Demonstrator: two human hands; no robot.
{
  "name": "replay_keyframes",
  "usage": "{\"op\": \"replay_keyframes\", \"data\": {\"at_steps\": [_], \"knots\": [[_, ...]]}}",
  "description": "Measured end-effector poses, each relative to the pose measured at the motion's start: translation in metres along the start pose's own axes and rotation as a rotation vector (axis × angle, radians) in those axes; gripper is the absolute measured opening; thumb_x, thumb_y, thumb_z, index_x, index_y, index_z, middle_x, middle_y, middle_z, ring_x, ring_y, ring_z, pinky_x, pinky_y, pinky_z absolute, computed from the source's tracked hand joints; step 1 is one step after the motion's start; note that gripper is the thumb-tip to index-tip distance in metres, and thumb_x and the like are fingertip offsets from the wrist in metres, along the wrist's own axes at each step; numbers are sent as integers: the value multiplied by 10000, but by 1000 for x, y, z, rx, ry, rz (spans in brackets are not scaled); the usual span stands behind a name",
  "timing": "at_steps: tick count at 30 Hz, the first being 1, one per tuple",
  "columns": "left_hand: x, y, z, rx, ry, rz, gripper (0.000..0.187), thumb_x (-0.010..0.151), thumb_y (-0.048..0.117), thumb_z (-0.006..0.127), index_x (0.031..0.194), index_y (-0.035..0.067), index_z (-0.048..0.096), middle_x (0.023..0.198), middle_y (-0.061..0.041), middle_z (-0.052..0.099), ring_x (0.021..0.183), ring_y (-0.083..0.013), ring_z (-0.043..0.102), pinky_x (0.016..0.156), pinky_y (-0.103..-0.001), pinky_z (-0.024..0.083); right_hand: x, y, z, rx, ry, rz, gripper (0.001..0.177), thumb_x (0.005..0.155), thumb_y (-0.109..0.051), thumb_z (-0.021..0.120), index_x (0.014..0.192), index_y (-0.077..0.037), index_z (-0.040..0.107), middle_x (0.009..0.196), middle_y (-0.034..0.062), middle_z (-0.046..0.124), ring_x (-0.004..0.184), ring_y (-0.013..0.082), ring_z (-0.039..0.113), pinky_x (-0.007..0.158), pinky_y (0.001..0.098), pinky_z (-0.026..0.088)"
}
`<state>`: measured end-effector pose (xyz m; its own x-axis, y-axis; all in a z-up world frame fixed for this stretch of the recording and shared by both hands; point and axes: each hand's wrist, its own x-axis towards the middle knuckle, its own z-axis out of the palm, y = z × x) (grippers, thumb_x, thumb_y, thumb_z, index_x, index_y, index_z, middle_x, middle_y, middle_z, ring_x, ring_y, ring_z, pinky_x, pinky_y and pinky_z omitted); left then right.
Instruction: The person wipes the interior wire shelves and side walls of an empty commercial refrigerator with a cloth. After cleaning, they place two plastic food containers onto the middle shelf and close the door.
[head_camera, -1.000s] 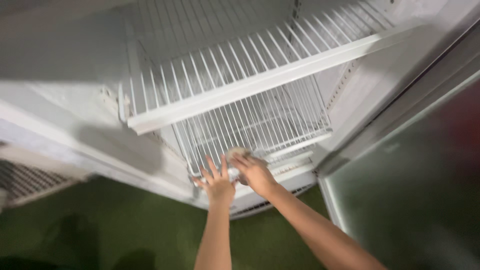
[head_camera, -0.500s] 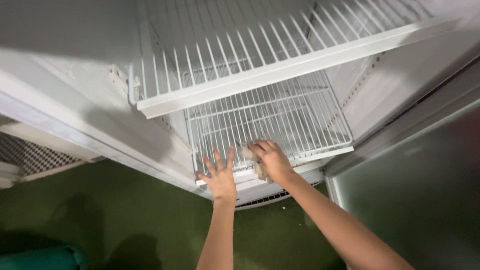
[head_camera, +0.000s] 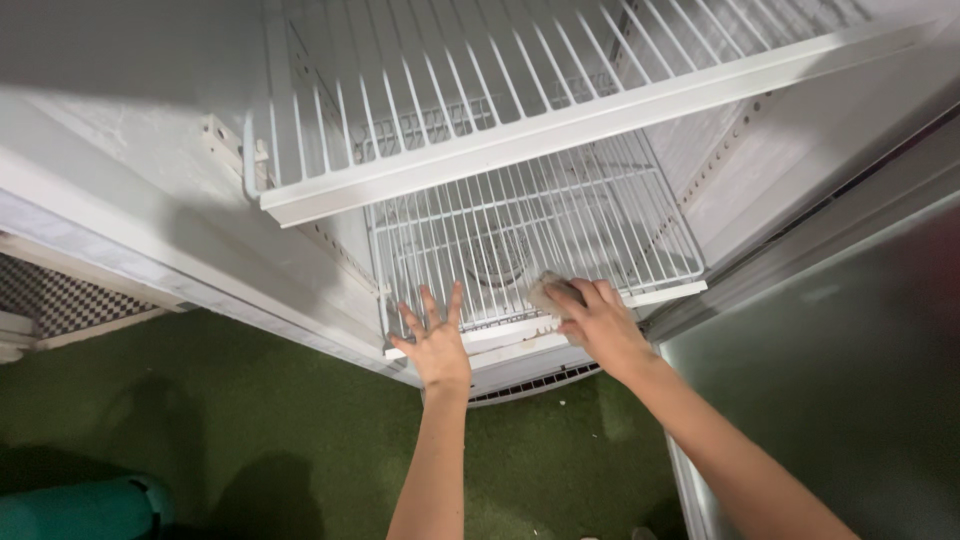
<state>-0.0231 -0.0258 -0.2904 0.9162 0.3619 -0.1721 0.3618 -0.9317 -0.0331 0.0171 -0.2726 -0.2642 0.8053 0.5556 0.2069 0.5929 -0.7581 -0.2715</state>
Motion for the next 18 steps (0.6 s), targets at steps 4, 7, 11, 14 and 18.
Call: {"op": "replay_keyframes", "data": {"at_steps": [4,7,11,14,18], "knots": [[1,-1,11,2,33,-1,1125,820,-41,679,1615,476,74,1708,-76,129,1537,-421,166,1126,-741,204,2,1,12,-273,-342,77,931,798,255,497,1595,-224,445,1267,167,597,1079,286,562,979,384,481],[0,-2,22,-10,79,5,1119,798,-49,678,1619,450,105,1698,-91,166,1528,-441,183,1113,-740,215,0,3,26,-267,-138,-113,779,658,140,580,1391,-117,527,1180,161,625,1124,303,569,993,442,471],[2,-1,28,-22,157,13,1089,790,-47,674,1614,430,147,1691,-123,204,1519,-469,215,1101,-713,235,-2,11,37,-298,-158,-155,756,688,132,588,1389,-147,549,1140,155,630,1069,301,574,904,421,487],[-1,1,24,-59,189,19,1103,780,-72,671,1628,402,150,1693,-128,187,1538,-462,188,1125,-692,216,-2,16,44,-335,-185,-147,798,685,178,567,1392,-193,567,1131,138,629,1066,268,575,917,396,480],[-13,2,3,-80,209,-14,1194,661,-137,696,1640,306,176,1702,-153,161,1562,-344,98,1164,-668,92,-3,15,44,-279,-108,-173,739,717,127,591,1372,-214,587,1097,118,634,1074,278,571,924,419,462]]}}
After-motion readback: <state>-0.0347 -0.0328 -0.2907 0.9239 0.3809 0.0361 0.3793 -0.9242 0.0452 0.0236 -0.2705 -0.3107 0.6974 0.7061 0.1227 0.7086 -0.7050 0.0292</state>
